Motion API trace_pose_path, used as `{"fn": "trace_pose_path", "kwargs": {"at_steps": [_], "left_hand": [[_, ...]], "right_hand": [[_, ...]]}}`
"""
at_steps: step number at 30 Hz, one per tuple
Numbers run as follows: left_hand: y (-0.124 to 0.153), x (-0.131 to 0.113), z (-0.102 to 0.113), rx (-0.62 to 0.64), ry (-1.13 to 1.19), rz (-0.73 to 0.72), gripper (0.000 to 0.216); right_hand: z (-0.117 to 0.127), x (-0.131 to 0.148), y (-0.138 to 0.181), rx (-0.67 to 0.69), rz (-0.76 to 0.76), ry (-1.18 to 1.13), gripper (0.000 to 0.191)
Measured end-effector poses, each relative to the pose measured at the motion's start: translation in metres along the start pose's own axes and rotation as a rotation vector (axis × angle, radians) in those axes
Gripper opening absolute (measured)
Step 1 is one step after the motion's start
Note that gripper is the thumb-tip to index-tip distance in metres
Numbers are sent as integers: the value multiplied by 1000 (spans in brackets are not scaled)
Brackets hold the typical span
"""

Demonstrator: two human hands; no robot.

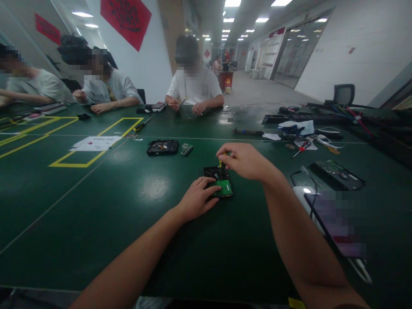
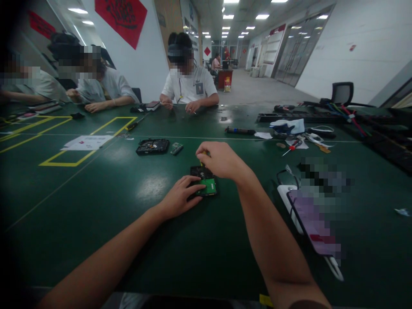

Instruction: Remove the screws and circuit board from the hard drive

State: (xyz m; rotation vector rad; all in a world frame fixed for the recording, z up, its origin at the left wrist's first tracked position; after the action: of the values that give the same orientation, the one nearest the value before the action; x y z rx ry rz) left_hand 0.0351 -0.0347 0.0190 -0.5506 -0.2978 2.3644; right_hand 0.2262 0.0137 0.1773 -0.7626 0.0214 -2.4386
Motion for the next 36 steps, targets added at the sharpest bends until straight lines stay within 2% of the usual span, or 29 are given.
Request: {"fn": "trace_pose_path", "kwargs": {"at_steps": [4,9,11,14,16,19,26,29,36], "left_hand": [[0,0,-1,-5,5,-1,42],[0,3,-2,-1,4,-2,42],[0,3,-3,-6,6,-2,42],[0,3,-2,-8,9,-5,43],[0,2,-2,-3,12,-7,43],[0,1,0,1,13,-6,43],[0,3,-2,-6,10,-14,43],[1,4,-3,-6,7,-16,43],[0,2,-2,-4,4,-6,43]], "right_hand": [[-1,-1,-1,21,26,7,20],[-1,-10,-4,-152,-67,124,16],[-2,-12,-5,-170,-85,162,15],[-1,-12,-5,-132,2,151,8],[-1,-11,-4,-102,44,130,12],[-1,-9,-3,-71,37,104,18],[-2,-1,-5,-84,118,85,14],[-4,-1,-4,-45,98,47,21],[-3,-2,-4,-47,63,54,27]]}}
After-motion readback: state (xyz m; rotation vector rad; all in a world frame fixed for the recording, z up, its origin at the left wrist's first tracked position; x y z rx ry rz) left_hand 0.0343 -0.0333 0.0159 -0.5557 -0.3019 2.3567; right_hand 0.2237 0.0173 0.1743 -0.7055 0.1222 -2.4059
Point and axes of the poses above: each hand's wrist, its own y-axis away from the middle knuckle, its own z-axis out of the back of the hand, x = y × z, the point moved 2 cm from there along -y, towards the middle knuckle
